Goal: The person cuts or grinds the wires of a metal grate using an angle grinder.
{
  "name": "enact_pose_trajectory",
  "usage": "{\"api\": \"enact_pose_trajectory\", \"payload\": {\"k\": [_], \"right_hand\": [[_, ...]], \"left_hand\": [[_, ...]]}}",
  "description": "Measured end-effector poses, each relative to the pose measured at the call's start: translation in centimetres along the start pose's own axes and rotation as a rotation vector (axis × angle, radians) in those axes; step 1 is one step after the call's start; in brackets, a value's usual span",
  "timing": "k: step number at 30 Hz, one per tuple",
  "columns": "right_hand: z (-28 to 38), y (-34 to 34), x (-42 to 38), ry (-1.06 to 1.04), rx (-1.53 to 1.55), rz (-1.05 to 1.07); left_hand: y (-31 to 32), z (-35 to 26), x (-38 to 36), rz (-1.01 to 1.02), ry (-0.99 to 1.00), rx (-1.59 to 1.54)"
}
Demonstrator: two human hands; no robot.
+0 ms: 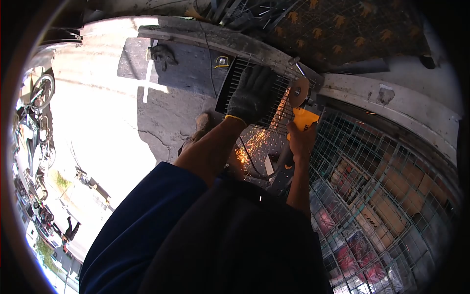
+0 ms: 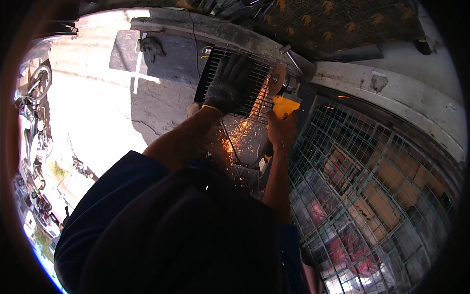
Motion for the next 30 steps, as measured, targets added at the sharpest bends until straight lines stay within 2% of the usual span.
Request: {"api": "enact_pose_trajectory", "payload": {"k": [30], "right_hand": [[-0.4,0.0,0.0,-0.065,-0.019,0.004]], "left_hand": [[0.3,0.1,-0.1,-0.003,-0.002,0.008]]}}
Point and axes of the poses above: each hand's wrist, its own x-axis towards the middle knuckle, its own y-axis out of the palm, z = x × y, the point moved 2 cm from there along x, towards the middle knuckle, and after that the axes turned 14 degrees about z, right-handed, at the moved point
